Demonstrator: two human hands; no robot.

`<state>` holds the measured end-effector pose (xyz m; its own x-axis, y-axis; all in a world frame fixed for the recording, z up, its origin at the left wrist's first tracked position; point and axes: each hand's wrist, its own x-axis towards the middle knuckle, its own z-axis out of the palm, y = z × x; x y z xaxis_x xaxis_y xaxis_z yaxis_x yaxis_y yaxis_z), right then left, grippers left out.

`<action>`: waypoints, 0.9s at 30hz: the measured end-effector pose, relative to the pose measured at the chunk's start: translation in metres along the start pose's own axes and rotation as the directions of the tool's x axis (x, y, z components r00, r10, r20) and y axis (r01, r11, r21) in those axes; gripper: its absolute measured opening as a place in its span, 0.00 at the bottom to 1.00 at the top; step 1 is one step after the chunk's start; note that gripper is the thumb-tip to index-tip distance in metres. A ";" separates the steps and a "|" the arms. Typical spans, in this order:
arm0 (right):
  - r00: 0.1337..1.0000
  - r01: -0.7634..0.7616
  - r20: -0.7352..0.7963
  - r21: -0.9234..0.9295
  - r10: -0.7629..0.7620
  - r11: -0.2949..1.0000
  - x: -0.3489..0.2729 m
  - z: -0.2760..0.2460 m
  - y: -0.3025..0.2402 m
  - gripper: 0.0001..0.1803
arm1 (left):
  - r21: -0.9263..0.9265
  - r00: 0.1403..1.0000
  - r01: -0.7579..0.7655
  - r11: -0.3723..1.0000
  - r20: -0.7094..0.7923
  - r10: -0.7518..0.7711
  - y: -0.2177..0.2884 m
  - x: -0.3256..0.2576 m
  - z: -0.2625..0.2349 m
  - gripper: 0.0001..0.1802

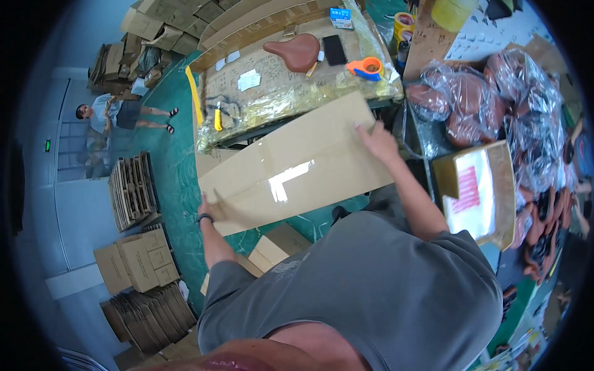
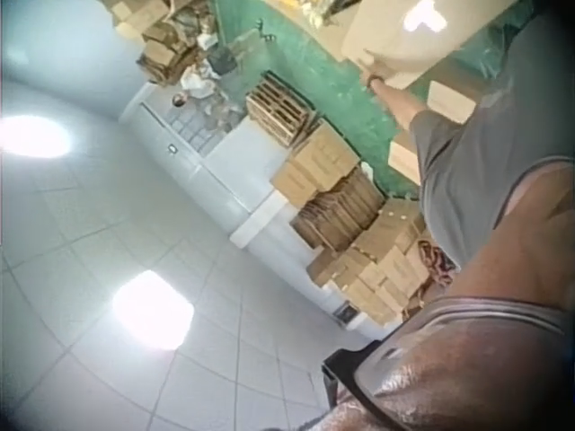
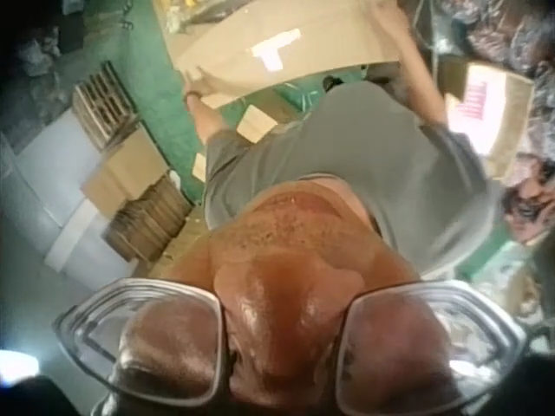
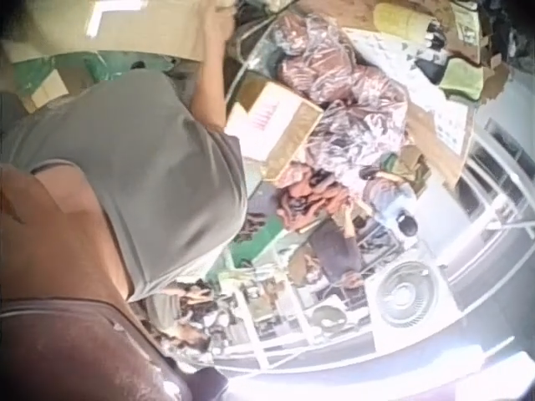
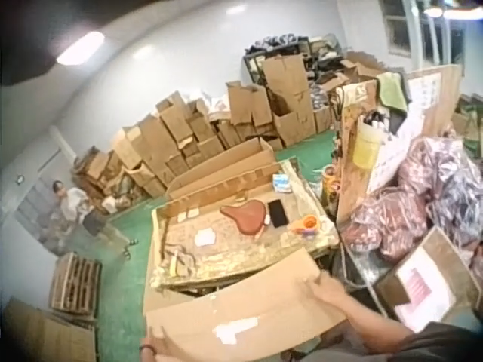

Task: Packing bicycle saddles into plastic bags and kemudian placing them into cardboard boxes, followed by sealing and labeling the boxes.

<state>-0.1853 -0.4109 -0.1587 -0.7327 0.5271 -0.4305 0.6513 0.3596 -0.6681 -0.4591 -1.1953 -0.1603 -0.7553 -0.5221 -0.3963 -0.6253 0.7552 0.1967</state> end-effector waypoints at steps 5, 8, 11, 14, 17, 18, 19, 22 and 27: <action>0.951 0.171 -0.252 -0.044 -0.177 0.984 -0.154 -0.125 -0.125 0.53 | -0.487 0.963 -0.049 0.872 0.209 0.171 -0.039 -0.004 -0.108 0.69; 0.879 0.241 -0.422 -0.010 -0.222 0.971 -0.269 -0.171 -0.165 0.52 | -0.892 0.893 -0.159 0.423 0.053 0.447 0.015 -0.179 -0.180 0.53; 0.698 0.673 -0.624 0.401 -0.353 0.622 -0.335 -0.168 -0.148 0.47 | -0.829 0.802 -0.488 0.274 -0.302 0.515 -0.146 -0.207 -0.254 0.52; 0.736 0.587 -0.651 0.751 0.188 0.302 -0.316 -0.123 -0.049 0.43 | -0.895 0.770 -0.392 -0.214 -0.446 0.456 -0.155 -0.224 -0.224 0.57; 0.990 0.016 -0.065 0.936 0.128 0.351 -0.252 -0.078 0.090 0.45 | -0.994 0.826 0.050 0.100 0.097 0.554 -0.164 -0.150 -0.158 0.61; 0.998 -0.004 -0.016 0.947 0.059 0.321 -0.254 -0.056 0.074 0.44 | -0.943 0.795 0.190 0.272 0.310 0.521 -0.169 -0.115 -0.136 0.60; 0.999 -0.054 0.045 0.905 0.031 0.422 -0.235 -0.034 0.101 0.43 | -0.896 0.674 0.167 0.411 0.408 0.616 -0.173 -0.079 -0.100 0.59; 0.994 -0.083 0.055 0.934 0.090 0.348 -0.192 0.013 0.190 0.39 | -0.748 0.598 0.289 0.597 0.628 0.498 -0.139 -0.047 -0.014 0.57; 0.805 0.086 0.080 0.965 0.588 -0.249 -0.192 0.053 0.177 0.52 | -0.701 0.685 0.707 -0.093 0.647 0.333 -0.042 -0.139 0.148 0.69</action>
<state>0.0601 -0.4897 -0.2265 -0.2228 0.5741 -0.7879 -0.4157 -0.7870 -0.4559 -0.2991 -1.0954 -0.2462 -0.5988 0.1506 -0.7866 -0.6138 -0.7172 0.3299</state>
